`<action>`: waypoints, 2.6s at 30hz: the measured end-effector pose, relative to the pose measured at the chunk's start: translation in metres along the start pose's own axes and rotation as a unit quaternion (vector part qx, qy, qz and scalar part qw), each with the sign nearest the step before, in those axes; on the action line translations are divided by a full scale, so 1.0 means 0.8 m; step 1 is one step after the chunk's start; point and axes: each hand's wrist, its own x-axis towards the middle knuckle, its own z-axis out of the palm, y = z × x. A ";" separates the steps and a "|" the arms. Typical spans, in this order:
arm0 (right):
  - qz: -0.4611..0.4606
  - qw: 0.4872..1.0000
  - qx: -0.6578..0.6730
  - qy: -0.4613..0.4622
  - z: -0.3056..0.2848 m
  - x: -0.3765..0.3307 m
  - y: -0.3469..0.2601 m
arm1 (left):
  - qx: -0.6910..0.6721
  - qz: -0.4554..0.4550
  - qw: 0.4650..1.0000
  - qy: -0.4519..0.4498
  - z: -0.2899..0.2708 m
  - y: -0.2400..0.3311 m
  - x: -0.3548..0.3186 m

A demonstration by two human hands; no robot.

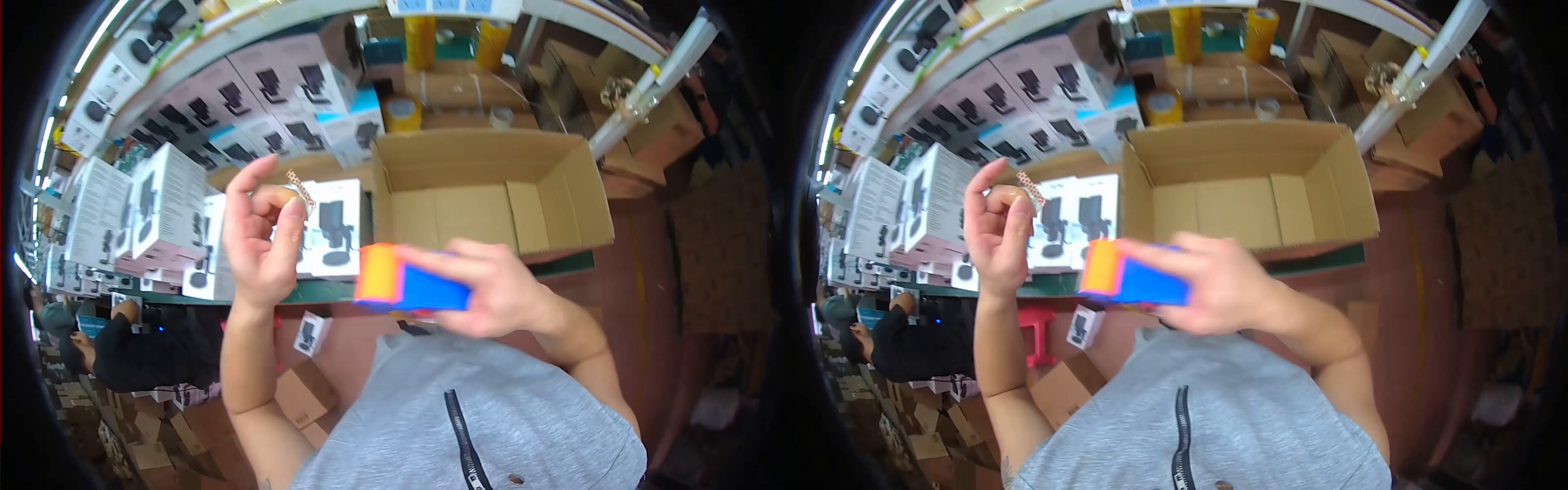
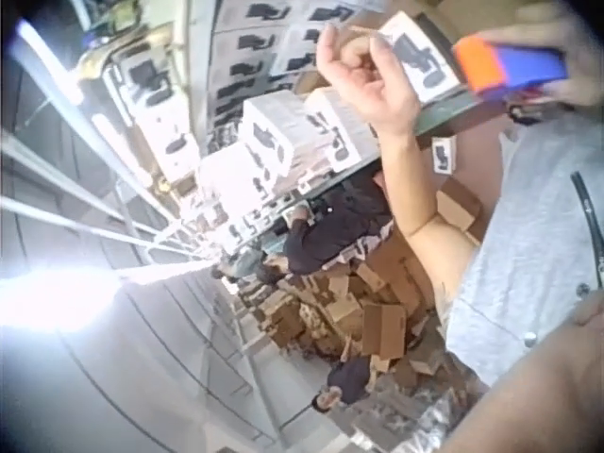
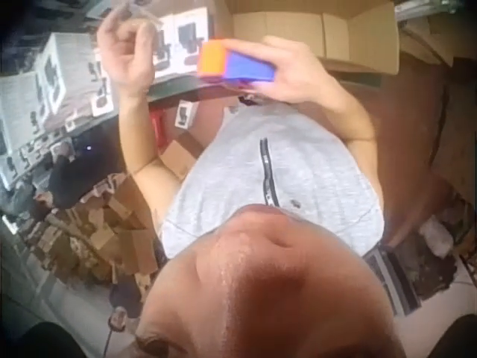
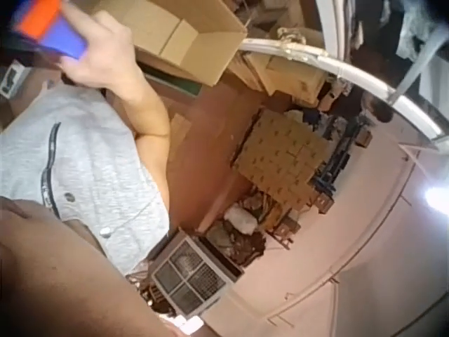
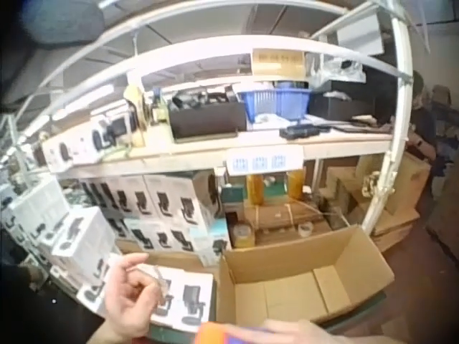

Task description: The person packs microphones into cardboard boxes and seals the boxes with a tape dispenser.

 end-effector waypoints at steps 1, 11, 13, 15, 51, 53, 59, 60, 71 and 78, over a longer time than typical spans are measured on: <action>-0.015 0.996 0.075 0.048 -0.001 -0.011 0.014 | 0.009 0.033 0.999 0.012 -0.006 0.007 0.011; 0.103 0.895 0.414 0.132 -0.027 -0.133 0.083 | -0.073 0.240 0.968 0.031 0.028 -0.024 0.231; 0.116 0.875 0.444 0.152 -0.041 -0.135 0.091 | -0.057 0.261 0.960 0.077 0.036 -0.061 0.268; 0.115 0.879 0.437 0.156 -0.055 -0.135 0.103 | -0.055 0.247 0.959 0.132 0.042 -0.097 0.294; 0.040 0.885 0.451 0.110 -0.104 -0.131 0.170 | -0.175 0.137 0.935 0.277 0.038 -0.083 0.265; 0.035 0.882 0.456 0.117 -0.101 -0.138 0.172 | -0.132 0.161 0.942 0.262 0.033 -0.082 0.272; 0.032 0.871 0.476 0.119 -0.097 -0.144 0.166 | 0.280 0.332 0.859 0.271 0.028 -0.044 0.303; 0.028 0.873 0.473 0.113 -0.099 -0.143 0.167 | 0.300 0.367 0.840 0.265 0.027 -0.039 0.316; 0.030 0.850 0.494 0.181 -0.095 -0.156 0.166 | 0.500 0.422 0.732 0.191 0.009 -0.054 0.357; 0.054 0.855 0.469 0.214 -0.086 -0.169 0.169 | 0.546 0.435 0.703 0.136 0.003 -0.035 0.330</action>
